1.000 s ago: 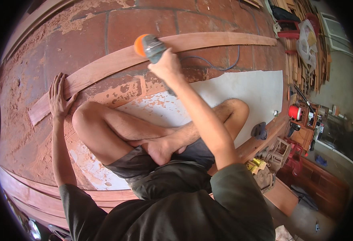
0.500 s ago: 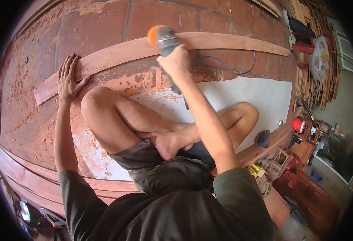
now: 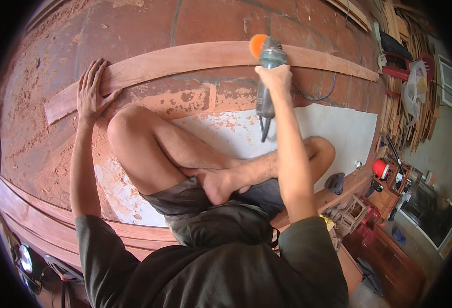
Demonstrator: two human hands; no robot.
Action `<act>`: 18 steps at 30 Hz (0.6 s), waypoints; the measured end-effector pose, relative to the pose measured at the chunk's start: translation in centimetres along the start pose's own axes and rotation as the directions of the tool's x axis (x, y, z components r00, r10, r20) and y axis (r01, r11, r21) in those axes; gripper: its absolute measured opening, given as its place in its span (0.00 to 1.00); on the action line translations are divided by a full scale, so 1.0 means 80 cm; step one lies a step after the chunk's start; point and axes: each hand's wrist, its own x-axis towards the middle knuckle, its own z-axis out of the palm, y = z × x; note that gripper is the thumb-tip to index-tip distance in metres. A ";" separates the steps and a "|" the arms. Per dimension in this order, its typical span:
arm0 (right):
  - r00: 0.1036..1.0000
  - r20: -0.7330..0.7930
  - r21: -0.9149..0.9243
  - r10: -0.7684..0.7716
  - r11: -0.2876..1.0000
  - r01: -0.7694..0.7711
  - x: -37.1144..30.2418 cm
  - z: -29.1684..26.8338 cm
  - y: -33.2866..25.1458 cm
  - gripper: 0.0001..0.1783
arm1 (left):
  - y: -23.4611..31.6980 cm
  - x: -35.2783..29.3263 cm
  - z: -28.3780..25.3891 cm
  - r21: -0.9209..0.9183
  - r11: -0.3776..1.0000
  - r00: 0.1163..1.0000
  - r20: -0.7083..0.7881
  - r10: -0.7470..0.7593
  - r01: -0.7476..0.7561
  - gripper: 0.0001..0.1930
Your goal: The person sits on the floor and uses an electric sander to smooth a long, curved wooden plank. They hold the plank steady with one hand while operating the sander with the other, moving it along the length of the wood.
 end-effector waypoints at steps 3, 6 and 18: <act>0.999 0.041 0.104 -0.034 0.994 0.030 -0.056 0.020 -0.066 0.29 | -0.005 -0.003 -0.005 0.007 1.000 1.000 0.004 -0.002 0.002 0.44; 0.978 0.109 0.097 -0.178 0.981 0.168 -0.089 0.045 -0.111 0.36 | -0.006 0.003 -0.004 -0.005 1.000 1.000 -0.005 0.027 -0.027 0.44; 0.988 0.027 0.171 -0.153 0.974 0.146 -0.045 0.007 -0.034 0.27 | 0.011 0.003 0.005 0.035 0.999 0.998 0.043 0.034 -0.035 0.49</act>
